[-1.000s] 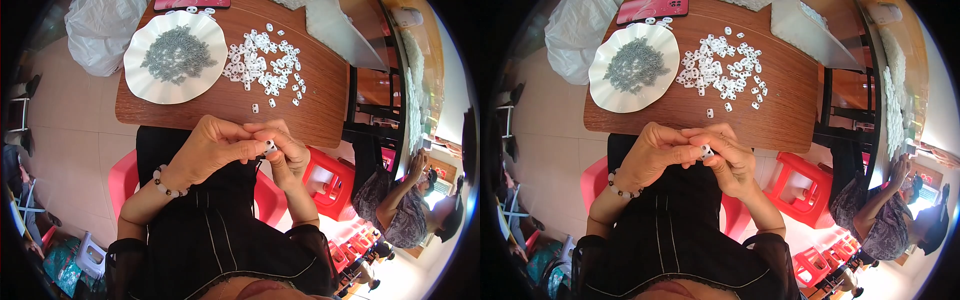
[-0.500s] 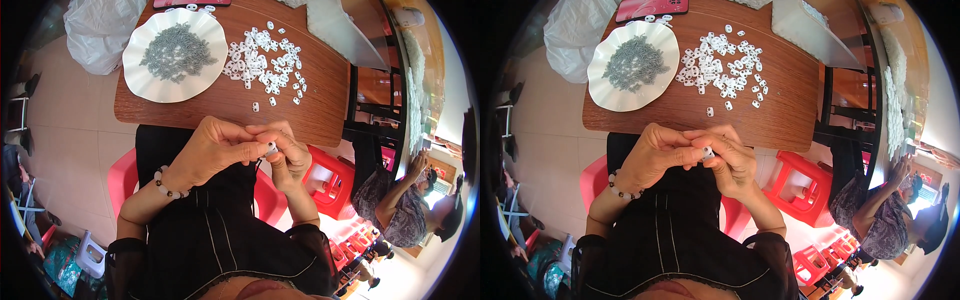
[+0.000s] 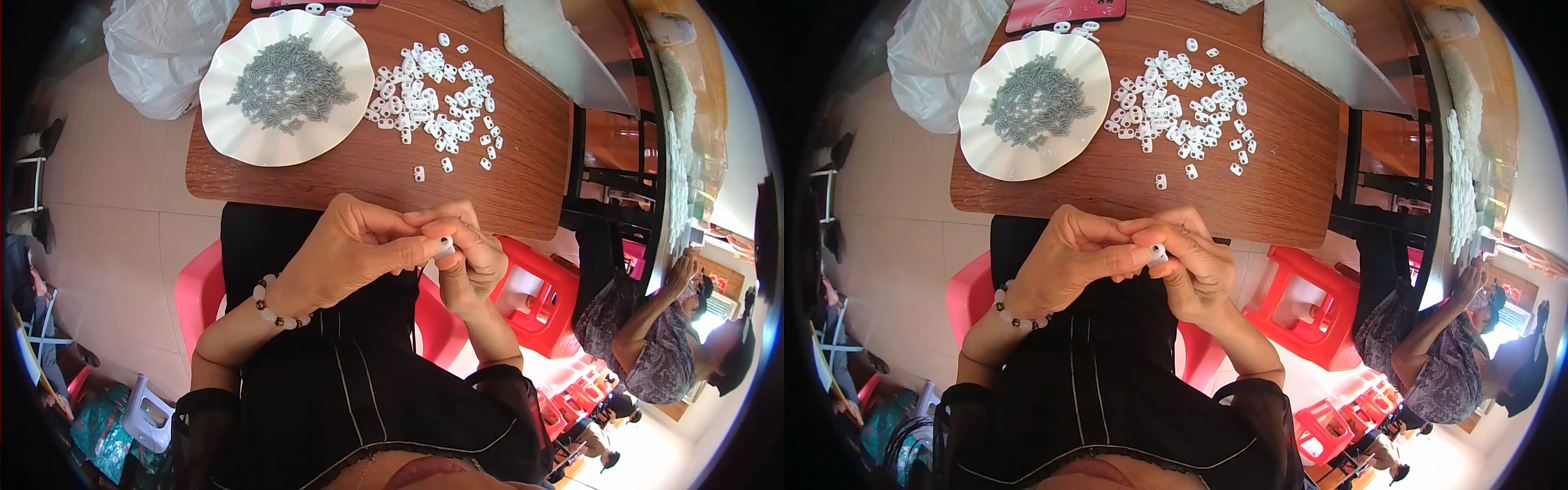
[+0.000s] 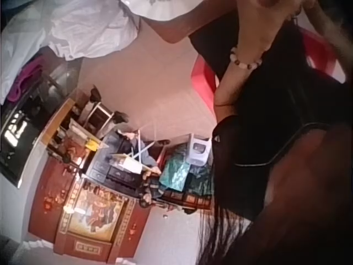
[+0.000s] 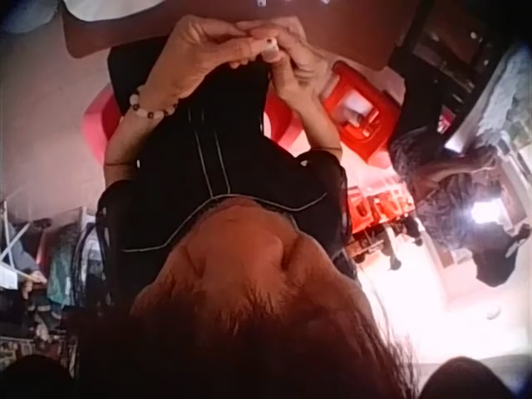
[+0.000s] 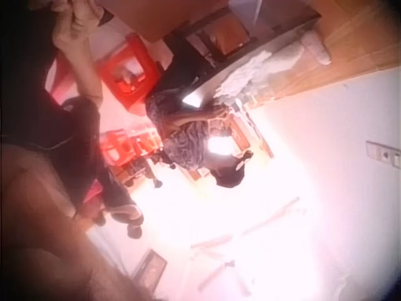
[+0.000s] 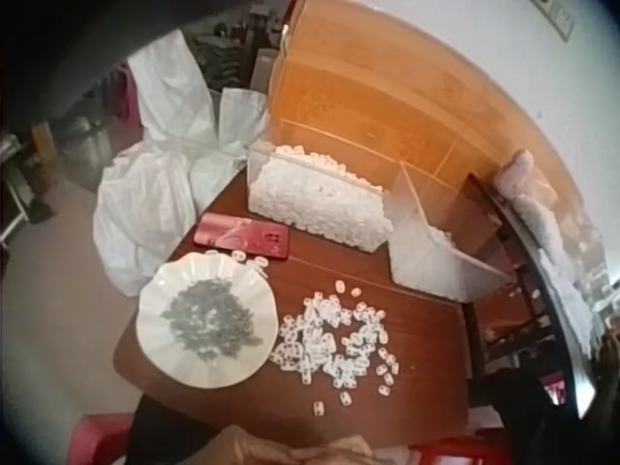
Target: Manual assembly of small white plastic components by inserting black pins into them.
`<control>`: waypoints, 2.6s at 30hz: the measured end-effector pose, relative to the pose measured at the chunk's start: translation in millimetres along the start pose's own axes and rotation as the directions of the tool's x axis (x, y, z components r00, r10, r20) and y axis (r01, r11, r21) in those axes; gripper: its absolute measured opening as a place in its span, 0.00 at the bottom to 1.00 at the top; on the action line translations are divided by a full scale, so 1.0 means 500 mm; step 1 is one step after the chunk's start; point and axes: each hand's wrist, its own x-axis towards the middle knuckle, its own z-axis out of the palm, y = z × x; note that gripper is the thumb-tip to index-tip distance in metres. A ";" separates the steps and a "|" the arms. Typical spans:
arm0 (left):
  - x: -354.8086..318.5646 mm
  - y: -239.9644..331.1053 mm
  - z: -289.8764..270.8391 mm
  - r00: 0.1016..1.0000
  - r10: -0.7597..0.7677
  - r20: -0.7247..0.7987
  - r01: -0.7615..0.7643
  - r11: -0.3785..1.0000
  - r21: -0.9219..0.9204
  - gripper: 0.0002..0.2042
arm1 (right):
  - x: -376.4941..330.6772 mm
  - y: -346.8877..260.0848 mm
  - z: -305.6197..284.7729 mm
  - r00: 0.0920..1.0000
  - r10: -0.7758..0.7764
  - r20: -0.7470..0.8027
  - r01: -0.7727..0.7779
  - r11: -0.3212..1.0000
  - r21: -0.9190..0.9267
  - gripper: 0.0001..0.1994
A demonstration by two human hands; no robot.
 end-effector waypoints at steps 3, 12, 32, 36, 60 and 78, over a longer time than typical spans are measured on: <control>-0.002 -0.007 0.000 1.000 0.017 0.013 -0.017 1.000 -0.005 0.07 | 0.001 0.000 0.000 1.000 -0.013 -0.002 0.013 1.000 0.000 0.20; -0.002 -0.012 0.005 1.000 0.004 -0.027 -0.004 1.000 -0.025 0.07 | 0.002 0.002 0.001 1.000 0.020 -0.021 -0.020 1.000 0.000 0.18; 0.067 -0.039 -0.011 0.984 0.136 -0.111 -0.137 0.990 -0.005 0.09 | 0.026 0.060 -0.008 0.973 0.213 0.085 -0.228 0.851 0.472 0.21; 0.086 -0.043 -0.012 0.980 0.153 -0.125 -0.155 0.988 -0.012 0.09 | 0.034 0.081 -0.012 0.984 0.177 0.032 -0.176 0.906 0.385 0.20; 0.138 -0.066 0.004 0.979 0.155 -0.130 -0.153 0.988 0.030 0.09 | 0.034 0.128 -0.047 0.982 0.176 -0.066 -0.136 0.909 0.394 0.17; 0.136 -0.072 0.008 0.962 0.212 -0.175 -0.207 0.977 0.047 0.09 | 0.035 0.132 -0.031 0.985 0.128 -0.113 -0.073 0.914 0.398 0.18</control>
